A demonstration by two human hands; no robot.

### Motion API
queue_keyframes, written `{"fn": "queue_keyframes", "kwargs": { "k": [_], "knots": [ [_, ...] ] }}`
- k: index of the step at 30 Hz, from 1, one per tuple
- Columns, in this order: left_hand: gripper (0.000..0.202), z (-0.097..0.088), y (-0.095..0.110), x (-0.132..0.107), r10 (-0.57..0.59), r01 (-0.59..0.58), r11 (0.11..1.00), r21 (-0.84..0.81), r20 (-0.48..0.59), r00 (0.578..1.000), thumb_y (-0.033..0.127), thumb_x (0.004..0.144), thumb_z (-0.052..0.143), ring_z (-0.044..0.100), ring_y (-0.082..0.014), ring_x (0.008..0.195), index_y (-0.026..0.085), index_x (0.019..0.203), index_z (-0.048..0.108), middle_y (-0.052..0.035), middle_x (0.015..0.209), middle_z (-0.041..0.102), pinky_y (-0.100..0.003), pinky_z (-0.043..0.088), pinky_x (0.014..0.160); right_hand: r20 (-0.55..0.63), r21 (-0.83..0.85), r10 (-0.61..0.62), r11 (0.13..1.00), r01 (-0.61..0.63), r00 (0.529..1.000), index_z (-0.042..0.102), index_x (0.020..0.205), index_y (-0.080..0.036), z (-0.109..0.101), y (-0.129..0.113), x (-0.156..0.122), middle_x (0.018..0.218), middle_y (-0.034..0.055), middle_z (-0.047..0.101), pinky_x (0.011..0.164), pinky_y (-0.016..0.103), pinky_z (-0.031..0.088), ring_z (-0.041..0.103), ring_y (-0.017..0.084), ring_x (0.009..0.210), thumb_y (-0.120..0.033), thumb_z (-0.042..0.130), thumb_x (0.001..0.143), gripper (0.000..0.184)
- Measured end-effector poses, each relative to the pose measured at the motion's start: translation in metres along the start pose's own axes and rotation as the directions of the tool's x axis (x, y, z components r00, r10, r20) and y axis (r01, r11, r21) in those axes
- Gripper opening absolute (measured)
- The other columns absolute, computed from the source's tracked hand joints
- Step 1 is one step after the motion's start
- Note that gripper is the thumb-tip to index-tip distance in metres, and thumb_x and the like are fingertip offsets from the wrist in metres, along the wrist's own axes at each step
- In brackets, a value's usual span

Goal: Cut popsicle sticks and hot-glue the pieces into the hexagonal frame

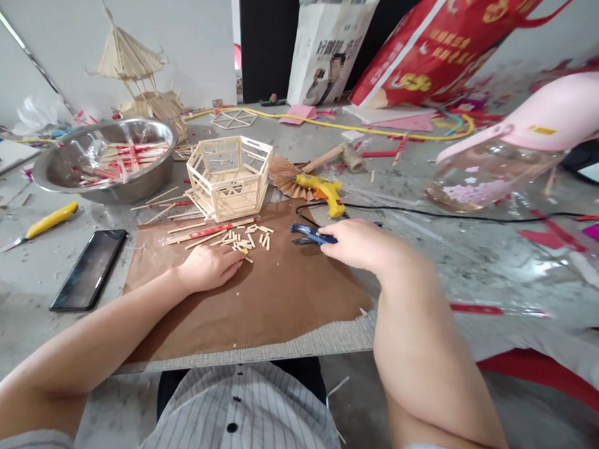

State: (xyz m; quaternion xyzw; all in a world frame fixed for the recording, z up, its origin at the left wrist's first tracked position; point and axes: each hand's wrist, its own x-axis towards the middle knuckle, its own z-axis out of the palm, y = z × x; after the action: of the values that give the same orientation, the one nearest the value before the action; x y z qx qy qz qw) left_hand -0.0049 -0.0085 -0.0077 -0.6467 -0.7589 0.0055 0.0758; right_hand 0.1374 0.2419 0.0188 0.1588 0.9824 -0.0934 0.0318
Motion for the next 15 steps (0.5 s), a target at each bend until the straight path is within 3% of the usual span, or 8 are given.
{"fn": "queue_keyframes", "kwargs": {
  "k": [3,6,12,15],
  "knots": [
    [0.031,0.0,0.0,0.0,-0.004,0.004,1.0,-0.004,0.005,1.0,0.03,0.088,0.03,0.058,-0.0134,0.068,0.018,0.092,0.059,-0.0036,0.08,0.063,-0.023,0.037,0.05,0.038,-0.101,0.097,0.991,-0.093,0.995,0.064,0.101,-0.022,0.006,0.002,0.011,0.094,0.0066,0.067,0.059,0.027,0.04,0.061,0.022,0.079,-0.031,0.047,0.073,0.034],
    [0.031,0.0,0.0,0.0,-0.003,0.003,1.0,-0.016,0.006,1.0,0.03,0.088,0.03,0.058,-0.0131,0.068,0.018,0.093,0.059,-0.0039,0.081,0.063,-0.022,0.038,0.051,0.0,-0.162,0.164,0.974,-0.161,0.987,0.06,0.106,-0.02,0.008,0.001,0.016,0.105,0.0098,0.064,0.064,0.031,0.042,0.059,0.026,0.09,-0.03,0.046,0.075,0.036],
    [0.032,0.0,-0.002,0.0,0.015,-0.015,1.0,-0.018,0.001,1.0,0.03,0.089,0.03,0.058,-0.0134,0.07,0.018,0.094,0.059,-0.0045,0.082,0.063,-0.022,0.039,0.054,-0.052,-0.313,0.17,0.933,-0.178,0.984,0.063,0.098,-0.018,0.007,-0.006,0.014,0.094,0.0124,0.066,0.068,0.04,0.042,0.059,0.031,0.089,-0.034,0.05,0.075,0.031],
    [0.033,0.0,-0.003,-0.001,0.029,-0.029,1.0,-0.008,-0.01,1.0,0.029,0.089,0.029,0.058,-0.0132,0.069,0.017,0.089,0.06,-0.0049,0.08,0.063,-0.022,0.039,0.053,-0.159,-0.309,0.107,0.939,-0.152,0.981,0.066,0.091,-0.018,0.011,-0.006,0.015,0.092,0.0126,0.065,0.066,0.04,0.043,0.059,0.03,0.086,-0.035,0.048,0.078,0.028]
  ]
}}
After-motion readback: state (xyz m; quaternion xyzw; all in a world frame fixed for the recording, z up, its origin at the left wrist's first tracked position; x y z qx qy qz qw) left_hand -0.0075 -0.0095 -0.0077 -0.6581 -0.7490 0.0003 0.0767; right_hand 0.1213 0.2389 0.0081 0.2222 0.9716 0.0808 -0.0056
